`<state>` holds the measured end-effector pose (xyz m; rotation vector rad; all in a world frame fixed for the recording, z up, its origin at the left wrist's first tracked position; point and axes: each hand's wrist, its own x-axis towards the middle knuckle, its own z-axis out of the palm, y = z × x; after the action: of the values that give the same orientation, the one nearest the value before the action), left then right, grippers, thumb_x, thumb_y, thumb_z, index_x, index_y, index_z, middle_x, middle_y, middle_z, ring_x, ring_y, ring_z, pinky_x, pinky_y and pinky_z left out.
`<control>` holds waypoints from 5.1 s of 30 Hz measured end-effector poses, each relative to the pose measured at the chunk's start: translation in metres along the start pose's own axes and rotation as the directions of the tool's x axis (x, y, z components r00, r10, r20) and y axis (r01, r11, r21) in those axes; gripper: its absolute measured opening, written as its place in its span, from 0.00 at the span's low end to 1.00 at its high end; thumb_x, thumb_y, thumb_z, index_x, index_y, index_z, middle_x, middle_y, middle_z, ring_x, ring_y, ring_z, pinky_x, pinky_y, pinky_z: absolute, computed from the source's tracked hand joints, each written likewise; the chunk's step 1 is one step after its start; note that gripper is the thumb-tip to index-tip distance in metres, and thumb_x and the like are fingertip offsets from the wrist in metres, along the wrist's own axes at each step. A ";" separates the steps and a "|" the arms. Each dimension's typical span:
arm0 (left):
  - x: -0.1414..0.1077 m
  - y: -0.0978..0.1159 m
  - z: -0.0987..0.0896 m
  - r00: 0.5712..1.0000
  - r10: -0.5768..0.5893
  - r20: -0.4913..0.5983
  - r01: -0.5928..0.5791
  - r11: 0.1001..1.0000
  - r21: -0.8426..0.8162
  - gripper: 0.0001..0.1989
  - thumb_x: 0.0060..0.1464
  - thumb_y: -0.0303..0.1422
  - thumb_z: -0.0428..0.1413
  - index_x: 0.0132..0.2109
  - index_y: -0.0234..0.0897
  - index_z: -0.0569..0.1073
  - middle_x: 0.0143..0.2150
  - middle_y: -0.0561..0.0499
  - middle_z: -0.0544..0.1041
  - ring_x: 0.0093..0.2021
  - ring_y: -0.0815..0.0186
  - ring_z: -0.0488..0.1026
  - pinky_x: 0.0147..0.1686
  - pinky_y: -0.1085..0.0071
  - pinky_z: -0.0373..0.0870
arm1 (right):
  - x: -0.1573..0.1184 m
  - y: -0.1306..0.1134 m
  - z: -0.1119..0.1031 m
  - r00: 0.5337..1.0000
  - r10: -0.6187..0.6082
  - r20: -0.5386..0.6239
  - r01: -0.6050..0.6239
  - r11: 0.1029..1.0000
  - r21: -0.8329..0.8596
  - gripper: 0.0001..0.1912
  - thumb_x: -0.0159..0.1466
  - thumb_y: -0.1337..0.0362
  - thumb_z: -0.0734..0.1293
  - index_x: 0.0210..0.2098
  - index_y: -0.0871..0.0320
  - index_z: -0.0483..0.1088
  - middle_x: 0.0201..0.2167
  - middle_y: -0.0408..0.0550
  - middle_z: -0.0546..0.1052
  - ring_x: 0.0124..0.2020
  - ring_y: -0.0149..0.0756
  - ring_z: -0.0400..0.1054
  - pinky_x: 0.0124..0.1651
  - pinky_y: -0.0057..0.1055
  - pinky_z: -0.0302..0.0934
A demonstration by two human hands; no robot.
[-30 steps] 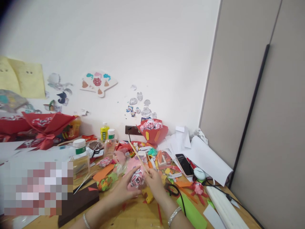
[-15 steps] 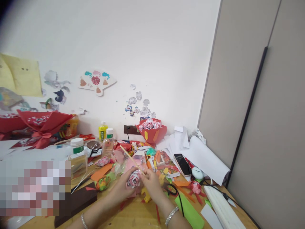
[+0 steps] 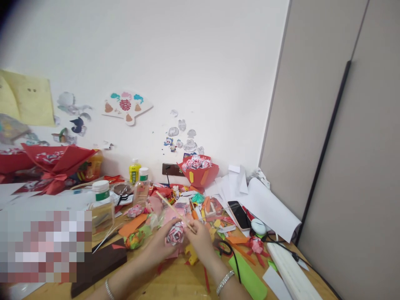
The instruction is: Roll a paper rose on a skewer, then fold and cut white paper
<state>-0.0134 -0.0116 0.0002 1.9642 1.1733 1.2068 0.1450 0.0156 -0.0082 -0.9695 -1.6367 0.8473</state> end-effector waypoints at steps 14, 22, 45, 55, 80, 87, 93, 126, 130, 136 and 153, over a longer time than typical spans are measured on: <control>0.003 0.008 -0.003 0.994 0.002 -0.112 0.007 0.997 0.080 0.25 0.43 0.31 0.57 0.51 0.36 0.67 0.49 0.44 0.74 0.47 0.57 0.71 0.48 0.61 0.68 | -0.001 -0.002 -0.003 1.000 -0.017 -0.019 0.016 0.996 -0.093 0.09 0.56 0.60 0.63 0.24 0.58 0.64 0.19 0.38 0.65 0.22 0.31 0.59 0.26 0.25 0.50; 0.003 0.013 -0.001 0.997 -0.005 -0.080 0.009 0.998 0.060 0.22 0.43 0.30 0.56 0.49 0.37 0.67 0.46 0.47 0.75 0.44 0.60 0.72 0.46 0.64 0.69 | 0.001 0.005 -0.001 1.000 -0.011 -0.013 0.010 0.995 -0.095 0.09 0.55 0.60 0.64 0.22 0.59 0.66 0.17 0.38 0.63 0.22 0.29 0.57 0.25 0.24 0.49; 0.005 0.015 -0.005 0.996 -0.040 -0.083 0.035 0.998 -0.053 0.25 0.39 0.30 0.59 0.49 0.37 0.67 0.47 0.47 0.75 0.46 0.58 0.72 0.47 0.62 0.69 | 0.000 0.001 -0.001 1.000 -0.001 0.025 0.000 0.999 0.047 0.14 0.55 0.54 0.66 0.25 0.59 0.67 0.19 0.39 0.67 0.22 0.30 0.60 0.26 0.25 0.53; 0.006 0.012 -0.001 0.996 -0.073 -0.042 0.067 0.988 -0.140 0.24 0.38 0.28 0.58 0.47 0.35 0.65 0.41 0.49 0.75 0.42 0.61 0.72 0.44 0.66 0.69 | -0.001 0.004 0.000 0.997 -0.065 0.029 0.067 0.995 -0.069 0.10 0.58 0.59 0.63 0.27 0.59 0.68 0.21 0.41 0.69 0.24 0.31 0.61 0.27 0.25 0.53; 0.001 0.006 0.001 0.999 0.031 0.016 -0.030 0.997 -0.077 0.25 0.44 0.29 0.58 0.51 0.37 0.65 0.47 0.48 0.74 0.46 0.61 0.71 0.46 0.68 0.67 | -0.001 -0.005 -0.003 0.999 -0.038 0.022 0.037 0.999 0.028 0.12 0.55 0.57 0.64 0.23 0.57 0.60 0.17 0.36 0.60 0.20 0.28 0.55 0.24 0.24 0.48; 0.000 0.004 0.003 0.997 0.071 -0.006 -0.071 0.997 -0.028 0.23 0.46 0.30 0.57 0.50 0.37 0.64 0.46 0.47 0.74 0.44 0.62 0.71 0.45 0.67 0.67 | -0.001 -0.003 -0.002 0.999 -0.019 0.035 0.017 0.999 0.047 0.13 0.55 0.56 0.65 0.23 0.57 0.60 0.18 0.36 0.62 0.21 0.28 0.56 0.24 0.23 0.49; 0.005 -0.005 0.002 0.993 0.083 -0.088 -0.085 0.996 -0.019 0.24 0.45 0.28 0.57 0.50 0.37 0.60 0.44 0.47 0.72 0.44 0.62 0.71 0.44 0.66 0.68 | 0.000 -0.002 0.000 1.000 0.000 0.028 -0.001 0.998 0.057 0.15 0.55 0.53 0.65 0.23 0.57 0.60 0.16 0.36 0.60 0.19 0.27 0.53 0.23 0.24 0.47; 0.000 -0.002 0.000 0.992 0.121 -0.021 -0.120 0.992 0.044 0.23 0.42 0.25 0.58 0.48 0.38 0.67 0.49 0.46 0.71 0.51 0.57 0.67 0.51 0.61 0.63 | -0.004 -0.009 0.001 0.999 -0.032 -0.010 0.032 0.999 0.040 0.13 0.57 0.55 0.63 0.24 0.57 0.61 0.18 0.37 0.62 0.21 0.29 0.56 0.25 0.25 0.50; 0.000 -0.003 0.000 0.991 0.133 -0.028 -0.131 0.989 0.061 0.21 0.42 0.25 0.57 0.47 0.38 0.68 0.47 0.46 0.72 0.49 0.57 0.68 0.50 0.63 0.64 | -0.005 -0.010 0.001 0.999 -0.043 -0.013 0.043 0.999 0.015 0.12 0.57 0.55 0.62 0.25 0.57 0.62 0.19 0.38 0.63 0.22 0.30 0.57 0.26 0.25 0.51; 0.000 -0.002 -0.001 0.992 0.127 -0.027 -0.125 0.990 0.058 0.22 0.42 0.25 0.58 0.48 0.38 0.68 0.49 0.45 0.72 0.50 0.57 0.67 0.51 0.62 0.63 | -0.003 -0.007 0.001 1.000 -0.028 -0.013 0.028 0.999 0.030 0.13 0.58 0.54 0.62 0.25 0.58 0.63 0.18 0.37 0.62 0.21 0.29 0.57 0.25 0.25 0.50; -0.001 0.008 -0.001 0.994 0.109 -0.031 -0.107 0.991 0.077 0.15 0.45 0.27 0.58 0.43 0.38 0.69 0.41 0.49 0.74 0.42 0.59 0.69 0.43 0.66 0.65 | -0.010 -0.011 -0.005 0.954 -0.298 0.045 0.239 0.657 -0.715 0.07 0.61 0.66 0.60 0.32 0.57 0.70 0.23 0.45 0.74 0.26 0.35 0.67 0.28 0.27 0.48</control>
<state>-0.0111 -0.0165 0.0067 2.0936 1.1583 1.2736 0.1492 0.0019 -0.0017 -1.2104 -2.0232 -0.0845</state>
